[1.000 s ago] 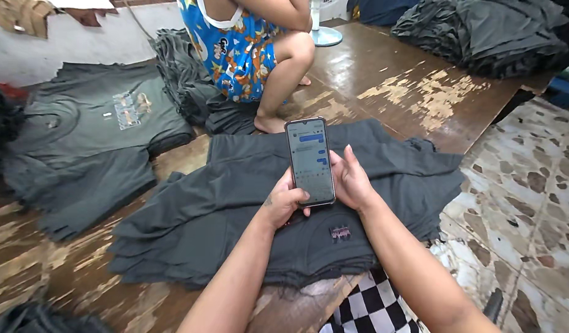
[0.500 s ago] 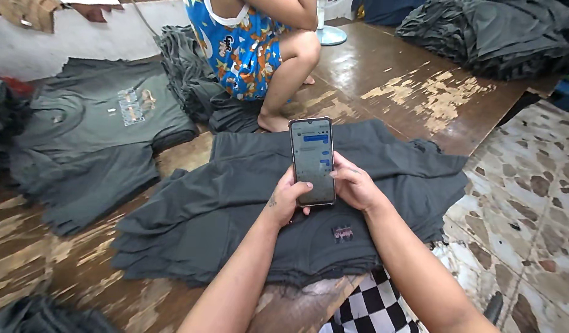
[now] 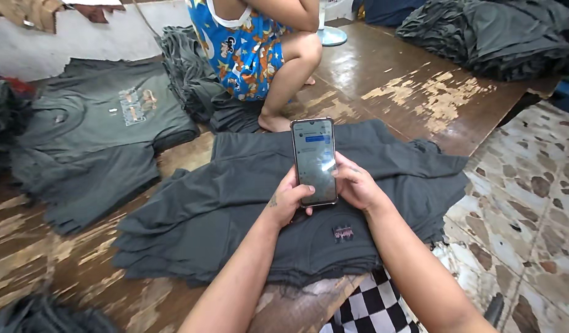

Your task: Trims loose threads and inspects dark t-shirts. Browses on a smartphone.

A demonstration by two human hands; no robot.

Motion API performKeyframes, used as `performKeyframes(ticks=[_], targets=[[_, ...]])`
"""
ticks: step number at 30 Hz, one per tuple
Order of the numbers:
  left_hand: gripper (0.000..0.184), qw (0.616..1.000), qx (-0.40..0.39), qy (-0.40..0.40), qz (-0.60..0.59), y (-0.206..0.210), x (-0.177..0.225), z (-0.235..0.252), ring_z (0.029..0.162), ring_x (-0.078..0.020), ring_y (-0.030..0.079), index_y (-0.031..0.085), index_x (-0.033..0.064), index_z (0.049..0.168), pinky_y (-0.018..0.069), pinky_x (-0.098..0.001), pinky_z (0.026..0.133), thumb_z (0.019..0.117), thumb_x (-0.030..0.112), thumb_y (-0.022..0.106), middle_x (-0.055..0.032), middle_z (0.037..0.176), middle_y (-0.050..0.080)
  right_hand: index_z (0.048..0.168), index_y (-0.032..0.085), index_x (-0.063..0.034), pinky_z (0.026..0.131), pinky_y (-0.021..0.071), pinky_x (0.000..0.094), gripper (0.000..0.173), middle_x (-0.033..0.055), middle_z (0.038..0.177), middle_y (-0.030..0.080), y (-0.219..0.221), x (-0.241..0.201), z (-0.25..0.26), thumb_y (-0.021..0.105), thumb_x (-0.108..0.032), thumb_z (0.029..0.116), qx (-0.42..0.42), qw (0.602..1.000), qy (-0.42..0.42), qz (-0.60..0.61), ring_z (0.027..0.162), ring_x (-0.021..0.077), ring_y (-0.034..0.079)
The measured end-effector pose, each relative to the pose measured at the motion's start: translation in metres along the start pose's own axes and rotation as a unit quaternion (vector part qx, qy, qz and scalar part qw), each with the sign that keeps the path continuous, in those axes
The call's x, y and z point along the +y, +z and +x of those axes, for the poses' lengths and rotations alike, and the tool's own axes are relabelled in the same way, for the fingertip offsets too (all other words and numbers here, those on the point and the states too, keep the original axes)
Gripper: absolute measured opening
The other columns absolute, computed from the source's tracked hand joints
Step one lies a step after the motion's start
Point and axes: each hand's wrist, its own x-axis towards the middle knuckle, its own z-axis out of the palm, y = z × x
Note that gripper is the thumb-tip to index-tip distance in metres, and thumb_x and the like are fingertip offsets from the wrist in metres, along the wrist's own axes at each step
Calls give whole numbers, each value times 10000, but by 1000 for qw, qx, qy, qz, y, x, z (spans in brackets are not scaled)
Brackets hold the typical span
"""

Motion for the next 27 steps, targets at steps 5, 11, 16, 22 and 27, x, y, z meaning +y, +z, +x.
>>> performKeyframes(ticks=[5,11,16,22,27], targets=[[388,1000,-3,-3,1,0,0,0,721,-71,687,464,97,1306,557,-200,541,919,67,477,-22,990,714,1367,506,-86,965,561,350,389,83,1153,702,3,0,0,390,-94,996,26,1000,7,-1,1036,153,695],[443,1000,-6,-9,6,2,3,1,773,-85,702,452,89,1279,584,-225,581,850,16,535,-12,1000,712,1335,525,-89,985,557,363,479,71,1158,718,3,3,1,222,-363,1084,37,999,-17,28,1080,162,695],[773,999,-26,-13,29,3,2,1,965,-152,715,296,91,1458,633,-321,747,761,-33,608,-57,1156,681,1476,420,-76,1026,541,417,816,109,1291,667,3,4,4,49,-646,1024,63,997,-10,46,1174,210,662],[1007,995,-29,-38,82,10,9,2,920,-154,722,46,138,1591,628,-285,688,785,-99,601,-68,1219,660,1469,417,-68,1000,556,416,871,109,1270,677,3,4,4,112,-728,989,76,996,-22,49,1150,212,674],[999,995,-44,-37,76,8,7,3,941,-172,725,67,136,1584,633,-295,707,776,-81,613,-73,1214,668,1485,402,-75,1007,553,419,885,109,1284,671,1,4,4,110,-742,982,63,996,-26,50,1163,211,669]])
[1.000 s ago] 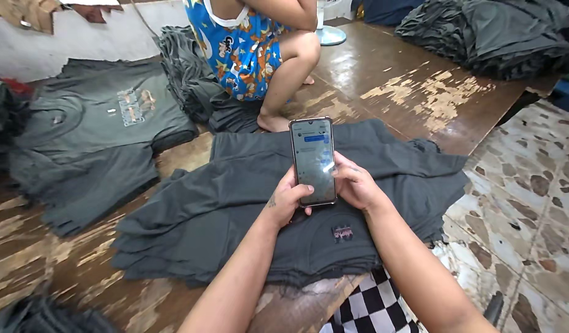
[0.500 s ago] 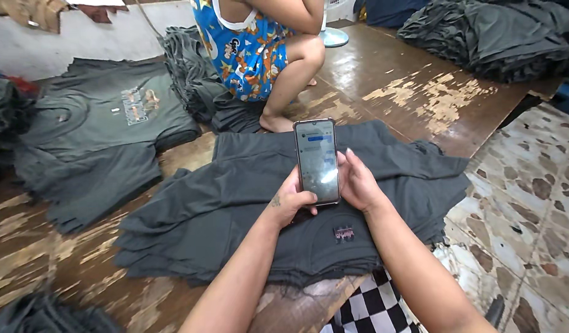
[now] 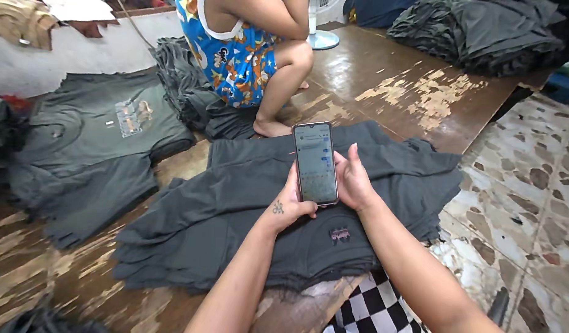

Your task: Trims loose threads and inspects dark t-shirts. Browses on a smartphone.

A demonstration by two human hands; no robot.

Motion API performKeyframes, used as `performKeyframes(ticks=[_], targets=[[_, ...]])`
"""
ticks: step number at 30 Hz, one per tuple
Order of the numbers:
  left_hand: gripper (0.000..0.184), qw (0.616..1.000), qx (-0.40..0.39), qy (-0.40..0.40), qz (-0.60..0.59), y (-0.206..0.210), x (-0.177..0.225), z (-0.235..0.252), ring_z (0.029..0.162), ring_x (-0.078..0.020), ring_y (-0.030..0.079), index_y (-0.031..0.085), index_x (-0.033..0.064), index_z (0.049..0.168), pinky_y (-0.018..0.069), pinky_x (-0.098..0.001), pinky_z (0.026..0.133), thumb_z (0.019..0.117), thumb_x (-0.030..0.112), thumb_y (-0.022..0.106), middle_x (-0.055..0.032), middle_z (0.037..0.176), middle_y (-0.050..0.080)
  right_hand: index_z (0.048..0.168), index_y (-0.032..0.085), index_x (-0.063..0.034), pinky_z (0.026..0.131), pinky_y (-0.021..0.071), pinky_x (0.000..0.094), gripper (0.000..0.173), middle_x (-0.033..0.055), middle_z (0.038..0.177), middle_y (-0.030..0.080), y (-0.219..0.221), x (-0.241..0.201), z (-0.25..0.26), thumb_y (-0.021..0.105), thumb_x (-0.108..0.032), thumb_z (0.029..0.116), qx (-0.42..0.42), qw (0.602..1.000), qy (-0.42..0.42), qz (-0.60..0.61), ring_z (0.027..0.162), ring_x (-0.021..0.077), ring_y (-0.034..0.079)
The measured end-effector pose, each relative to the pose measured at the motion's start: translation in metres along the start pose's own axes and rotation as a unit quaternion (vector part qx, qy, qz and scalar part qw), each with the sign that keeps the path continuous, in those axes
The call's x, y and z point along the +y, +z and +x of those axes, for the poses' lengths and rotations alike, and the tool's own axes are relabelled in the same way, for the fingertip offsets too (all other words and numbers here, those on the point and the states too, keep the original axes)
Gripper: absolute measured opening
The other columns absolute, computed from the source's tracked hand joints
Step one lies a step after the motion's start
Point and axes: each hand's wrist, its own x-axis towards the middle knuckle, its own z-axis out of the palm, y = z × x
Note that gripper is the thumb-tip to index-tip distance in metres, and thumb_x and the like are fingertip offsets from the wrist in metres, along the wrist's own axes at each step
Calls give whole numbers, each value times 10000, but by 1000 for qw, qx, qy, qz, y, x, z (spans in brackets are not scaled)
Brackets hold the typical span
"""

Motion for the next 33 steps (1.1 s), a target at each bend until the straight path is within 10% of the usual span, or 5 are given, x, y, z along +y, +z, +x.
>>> performKeyframes(ticks=[11,17,24,33], targets=[[929,1000,-10,4,-10,-2,-2,0,947,-153,721,114,135,1563,624,-279,691,797,-81,592,-59,1211,673,1459,434,-79,997,558,408,828,104,1259,682,0,-1,0,69,-675,1015,8,1000,3,-5,1144,206,677],[964,1000,-3,0,-1,0,0,-1,934,-124,714,100,127,1577,621,-267,698,771,-93,580,-47,1211,661,1364,492,-64,884,593,369,377,109,1103,699,5,-2,-1,412,-54,995,59,996,3,-65,963,178,707],[979,1000,-2,6,24,1,-1,-1,980,-121,709,87,103,1578,622,-280,737,763,-73,599,-52,1234,654,1449,449,-56,983,562,389,642,104,1219,685,6,1,-1,191,-516,1083,75,995,-8,-62,1105,184,681],[925,1000,1,-8,18,1,0,-1,920,-115,715,108,100,1566,618,-262,707,801,-74,599,-52,1184,670,1474,412,-50,992,560,389,716,105,1238,683,4,1,-2,148,-575,1064,46,996,-12,-74,1119,185,682]])
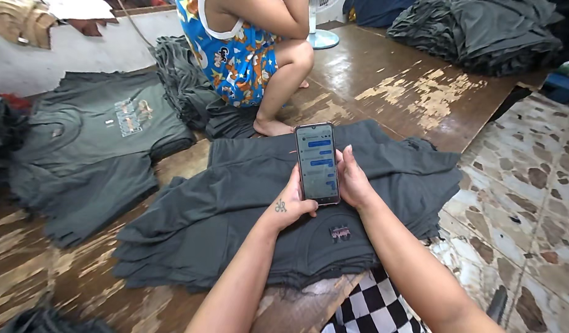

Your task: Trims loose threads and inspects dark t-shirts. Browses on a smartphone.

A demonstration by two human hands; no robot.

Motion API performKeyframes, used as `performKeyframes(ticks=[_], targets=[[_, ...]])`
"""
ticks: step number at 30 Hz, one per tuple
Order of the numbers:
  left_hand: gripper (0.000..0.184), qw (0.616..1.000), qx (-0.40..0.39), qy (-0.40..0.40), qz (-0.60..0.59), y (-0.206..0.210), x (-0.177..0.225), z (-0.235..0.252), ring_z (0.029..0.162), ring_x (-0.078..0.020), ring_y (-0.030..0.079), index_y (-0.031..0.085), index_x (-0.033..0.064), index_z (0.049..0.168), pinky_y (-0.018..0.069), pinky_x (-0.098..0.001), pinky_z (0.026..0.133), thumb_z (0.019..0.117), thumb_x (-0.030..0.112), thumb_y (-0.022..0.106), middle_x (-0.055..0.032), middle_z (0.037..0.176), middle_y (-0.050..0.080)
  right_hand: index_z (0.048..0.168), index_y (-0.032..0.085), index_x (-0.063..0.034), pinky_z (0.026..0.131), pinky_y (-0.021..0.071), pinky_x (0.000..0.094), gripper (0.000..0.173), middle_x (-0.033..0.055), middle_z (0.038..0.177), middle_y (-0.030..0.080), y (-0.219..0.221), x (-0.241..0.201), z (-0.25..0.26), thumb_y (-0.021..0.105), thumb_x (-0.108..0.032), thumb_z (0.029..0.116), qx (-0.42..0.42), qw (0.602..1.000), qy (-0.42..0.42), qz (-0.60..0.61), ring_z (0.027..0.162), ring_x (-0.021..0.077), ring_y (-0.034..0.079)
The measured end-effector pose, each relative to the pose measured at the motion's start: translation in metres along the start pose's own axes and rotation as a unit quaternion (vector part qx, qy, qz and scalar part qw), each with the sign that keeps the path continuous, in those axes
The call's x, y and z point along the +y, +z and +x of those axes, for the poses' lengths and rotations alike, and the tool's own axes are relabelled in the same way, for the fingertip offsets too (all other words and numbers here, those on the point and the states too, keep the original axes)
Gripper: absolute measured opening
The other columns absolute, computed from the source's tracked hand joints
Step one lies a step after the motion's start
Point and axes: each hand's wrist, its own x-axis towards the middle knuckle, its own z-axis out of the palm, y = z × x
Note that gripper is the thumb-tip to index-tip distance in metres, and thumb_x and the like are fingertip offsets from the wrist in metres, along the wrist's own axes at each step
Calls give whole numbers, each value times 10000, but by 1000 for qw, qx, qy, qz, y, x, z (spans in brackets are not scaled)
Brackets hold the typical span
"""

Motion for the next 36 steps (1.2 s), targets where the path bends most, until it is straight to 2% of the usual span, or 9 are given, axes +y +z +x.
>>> performKeyframes(ticks=[2,4,6,7,9,13,21,31,36], targets=[[912,1000,2,-7,5,1,2,0,896,-105,712,116,103,1566,615,-255,701,812,-80,595,-43,1171,670,1409,474,-64,943,581,369,513,87,1152,706,0,-1,-1,312,-425,1083,8,1000,4,-13,1042,165,701],[907,1000,6,-9,6,1,2,-1,886,-107,713,129,105,1566,615,-256,700,813,-85,596,-47,1166,674,1377,490,-77,890,598,349,385,81,1090,714,-1,-2,0,450,-202,1014,7,1000,12,-20,969,154,714],[908,1000,10,-11,5,1,2,-1,900,-112,714,131,105,1569,617,-261,708,814,-88,598,-52,1183,670,1371,489,-61,879,597,352,384,99,1089,707,0,-2,1,439,-63,990,12,1000,15,-22,949,163,712],[912,1000,11,-11,6,1,2,-1,904,-115,713,128,109,1572,616,-262,709,816,-88,599,-54,1190,667,1379,489,-60,888,594,355,360,101,1099,705,0,-2,1,397,-87,1031,18,999,16,-26,962,165,709],[921,1000,11,-12,6,1,2,0,902,-115,713,123,113,1575,616,-262,704,814,-86,601,-53,1193,667,1416,484,-59,935,581,368,434,103,1143,701,1,-3,0,281,-291,1111,32,999,19,-26,1028,172,701],[911,1000,7,-10,5,0,0,0,901,-114,713,130,112,1568,617,-263,698,811,-80,600,-48,1184,668,1478,422,-56,999,554,374,688,105,1243,676,2,-2,-1,144,-543,1078,26,999,18,-16,1126,175,674],[881,1000,9,-13,-1,1,2,0,894,-116,715,168,114,1552,616,-263,688,810,-100,592,-50,1173,677,1492,376,-32,989,561,392,795,128,1264,667,1,-1,1,9,-578,1047,8,1000,6,-12,1131,198,678],[853,1000,15,-20,2,1,2,1,836,-111,705,162,124,1562,606,-254,669,856,-93,589,-47,1150,679,1509,361,-33,998,557,390,823,130,1284,662,0,-1,1,9,-607,1036,7,1000,7,-6,1145,202,675],[855,1000,11,-22,-2,2,5,0,875,-111,715,181,114,1542,611,-250,681,828,-88,605,-44,1150,688,1488,382,-41,999,554,388,837,113,1269,667,0,-1,1,17,-635,1024,0,1000,5,-6,1143,188,671]])
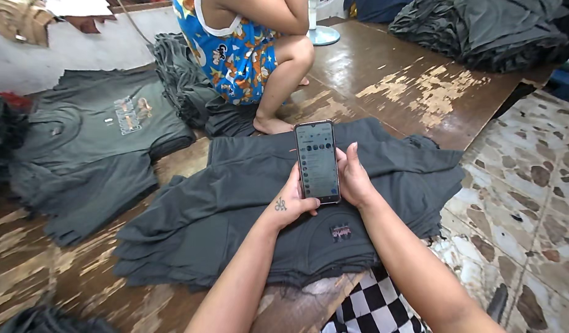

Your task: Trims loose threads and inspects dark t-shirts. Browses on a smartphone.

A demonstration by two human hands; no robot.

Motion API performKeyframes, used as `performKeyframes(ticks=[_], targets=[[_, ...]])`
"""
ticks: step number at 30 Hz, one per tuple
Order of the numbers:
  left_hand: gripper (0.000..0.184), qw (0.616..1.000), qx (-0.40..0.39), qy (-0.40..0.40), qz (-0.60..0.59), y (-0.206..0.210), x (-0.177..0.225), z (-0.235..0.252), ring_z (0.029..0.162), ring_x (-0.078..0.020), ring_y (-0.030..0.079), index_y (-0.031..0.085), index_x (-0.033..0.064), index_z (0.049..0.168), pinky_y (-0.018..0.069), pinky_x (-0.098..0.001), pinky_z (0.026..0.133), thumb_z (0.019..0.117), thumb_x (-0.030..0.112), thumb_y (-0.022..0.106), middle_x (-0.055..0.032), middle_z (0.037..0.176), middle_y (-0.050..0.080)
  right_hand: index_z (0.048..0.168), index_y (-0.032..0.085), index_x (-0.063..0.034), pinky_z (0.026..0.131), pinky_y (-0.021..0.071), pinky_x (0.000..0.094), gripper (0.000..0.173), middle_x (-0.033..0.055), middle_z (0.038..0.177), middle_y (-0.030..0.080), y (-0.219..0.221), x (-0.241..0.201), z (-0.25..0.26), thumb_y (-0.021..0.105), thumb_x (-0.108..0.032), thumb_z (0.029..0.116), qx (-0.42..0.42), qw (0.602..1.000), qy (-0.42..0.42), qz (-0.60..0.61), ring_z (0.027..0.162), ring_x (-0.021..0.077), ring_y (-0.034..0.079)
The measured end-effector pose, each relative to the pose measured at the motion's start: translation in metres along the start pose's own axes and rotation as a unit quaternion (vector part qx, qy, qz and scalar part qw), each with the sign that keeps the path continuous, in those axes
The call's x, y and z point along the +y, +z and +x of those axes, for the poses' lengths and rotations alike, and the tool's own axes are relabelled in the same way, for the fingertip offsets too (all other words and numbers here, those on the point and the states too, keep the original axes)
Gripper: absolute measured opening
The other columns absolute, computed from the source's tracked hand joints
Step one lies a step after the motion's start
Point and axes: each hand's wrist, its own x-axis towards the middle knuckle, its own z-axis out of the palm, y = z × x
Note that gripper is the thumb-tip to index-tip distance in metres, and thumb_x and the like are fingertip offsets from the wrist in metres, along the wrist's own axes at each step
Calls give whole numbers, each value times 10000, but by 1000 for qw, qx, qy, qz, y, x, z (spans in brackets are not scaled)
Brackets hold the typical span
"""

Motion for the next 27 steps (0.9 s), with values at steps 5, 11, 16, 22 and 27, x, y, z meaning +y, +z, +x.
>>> performKeyframes(ticks=[5,11,16,22,27], targets=[[861,1000,-1,2,-1,-1,-1,0,889,-106,715,175,112,1542,615,-253,698,823,-77,609,-38,1150,685,1508,365,-46,1005,552,390,855,113,1287,663,0,0,0,41,-664,1014,-4,1000,0,3,1154,193,669],[840,1000,-5,8,0,-1,-1,0,875,-103,712,190,100,1530,612,-248,693,822,-70,610,-33,1137,686,1480,395,-49,992,559,390,849,111,1260,676,1,-1,0,12,-649,1017,3,1000,1,8,1135,190,678],[514,1000,25,1,-9,-1,-5,0,932,-132,715,314,99,1486,618,-281,704,1005,91,495,-47,1152,682,1497,379,-46,1008,551,396,831,117,1281,664,0,0,0,-1,-618,1029,-2,1000,0,1,1155,196,668],[299,996,72,-52,-14,3,2,2,876,-138,714,474,51,1359,612,-290,675,1071,84,403,-71,1074,698,1512,369,-40,1036,528,387,821,114,1322,645,1,0,-1,11,-605,1036,-10,1000,7,-18,1187,182,647],[446,998,52,-43,-16,5,7,-2,864,-94,702,446,45,1345,607,-256,670,916,-62,500,-33,1053,686,1503,379,-37,1029,536,392,866,112,1301,661,-1,2,0,31,-662,1014,-16,1000,-2,-14,1175,188,658]])
